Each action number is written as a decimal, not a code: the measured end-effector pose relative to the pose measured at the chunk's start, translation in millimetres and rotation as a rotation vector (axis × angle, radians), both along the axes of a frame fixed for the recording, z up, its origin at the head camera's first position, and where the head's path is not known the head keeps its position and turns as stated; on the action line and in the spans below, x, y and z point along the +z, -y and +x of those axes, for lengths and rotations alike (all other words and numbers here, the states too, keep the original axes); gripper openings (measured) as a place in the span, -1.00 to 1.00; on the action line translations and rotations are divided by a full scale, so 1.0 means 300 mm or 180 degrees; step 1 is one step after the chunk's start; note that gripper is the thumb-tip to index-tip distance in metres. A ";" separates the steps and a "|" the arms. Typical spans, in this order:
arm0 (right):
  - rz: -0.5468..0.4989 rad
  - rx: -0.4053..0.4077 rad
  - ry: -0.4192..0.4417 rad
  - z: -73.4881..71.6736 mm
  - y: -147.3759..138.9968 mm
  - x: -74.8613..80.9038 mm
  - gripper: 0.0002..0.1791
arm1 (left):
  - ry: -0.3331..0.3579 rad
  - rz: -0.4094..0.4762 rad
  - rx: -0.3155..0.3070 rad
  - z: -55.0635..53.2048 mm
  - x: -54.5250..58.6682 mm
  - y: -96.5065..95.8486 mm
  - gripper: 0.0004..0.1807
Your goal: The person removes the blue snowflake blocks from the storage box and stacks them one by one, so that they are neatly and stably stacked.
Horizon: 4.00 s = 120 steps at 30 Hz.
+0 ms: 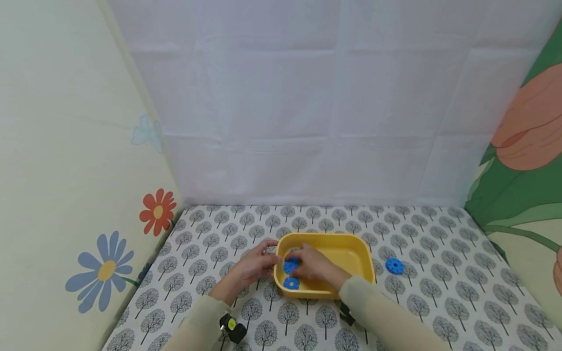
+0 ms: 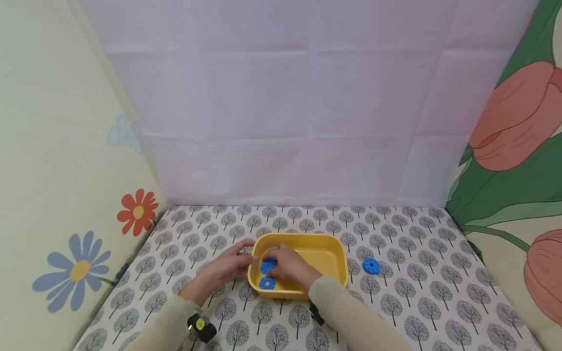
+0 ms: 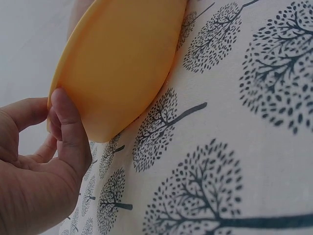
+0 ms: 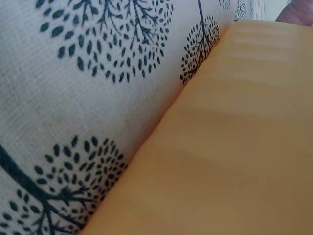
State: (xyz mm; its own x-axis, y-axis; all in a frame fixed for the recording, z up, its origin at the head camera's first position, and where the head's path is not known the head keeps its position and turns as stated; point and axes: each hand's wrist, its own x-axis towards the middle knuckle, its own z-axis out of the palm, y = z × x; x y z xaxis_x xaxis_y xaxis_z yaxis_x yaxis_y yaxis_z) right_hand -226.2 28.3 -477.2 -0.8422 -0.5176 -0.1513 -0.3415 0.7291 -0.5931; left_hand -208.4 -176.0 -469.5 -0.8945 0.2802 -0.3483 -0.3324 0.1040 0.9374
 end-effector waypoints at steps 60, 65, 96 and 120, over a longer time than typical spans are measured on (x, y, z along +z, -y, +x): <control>-0.0847 -0.0258 -0.0284 0.025 -0.249 0.071 -0.58 | 0.0045 -0.0096 0.0130 -0.003 -0.002 -0.006 -0.44; -0.0907 -0.0321 -0.0537 0.040 -0.315 0.074 -0.58 | 0.0027 -0.0047 0.0110 -0.005 -0.007 -0.005 -0.42; -0.0848 -0.1317 -0.0856 0.103 -0.708 0.045 -0.47 | -0.0068 0.0079 0.0025 0.000 -0.015 -0.006 -0.40; -0.0417 -0.1587 -0.0287 0.094 -0.841 -0.079 -0.38 | -0.0022 -0.0034 0.0121 0.000 -0.007 -0.010 -0.40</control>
State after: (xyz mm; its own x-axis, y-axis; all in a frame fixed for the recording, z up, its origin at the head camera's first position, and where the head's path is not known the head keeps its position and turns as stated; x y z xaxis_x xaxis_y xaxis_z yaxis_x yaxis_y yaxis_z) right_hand -198.1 280.6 -500.8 -0.9978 -0.0601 -0.0278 -0.0257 0.7379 -0.6745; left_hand -208.4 -173.1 -471.4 -0.9068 0.2424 -0.3450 -0.3300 0.1014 0.9385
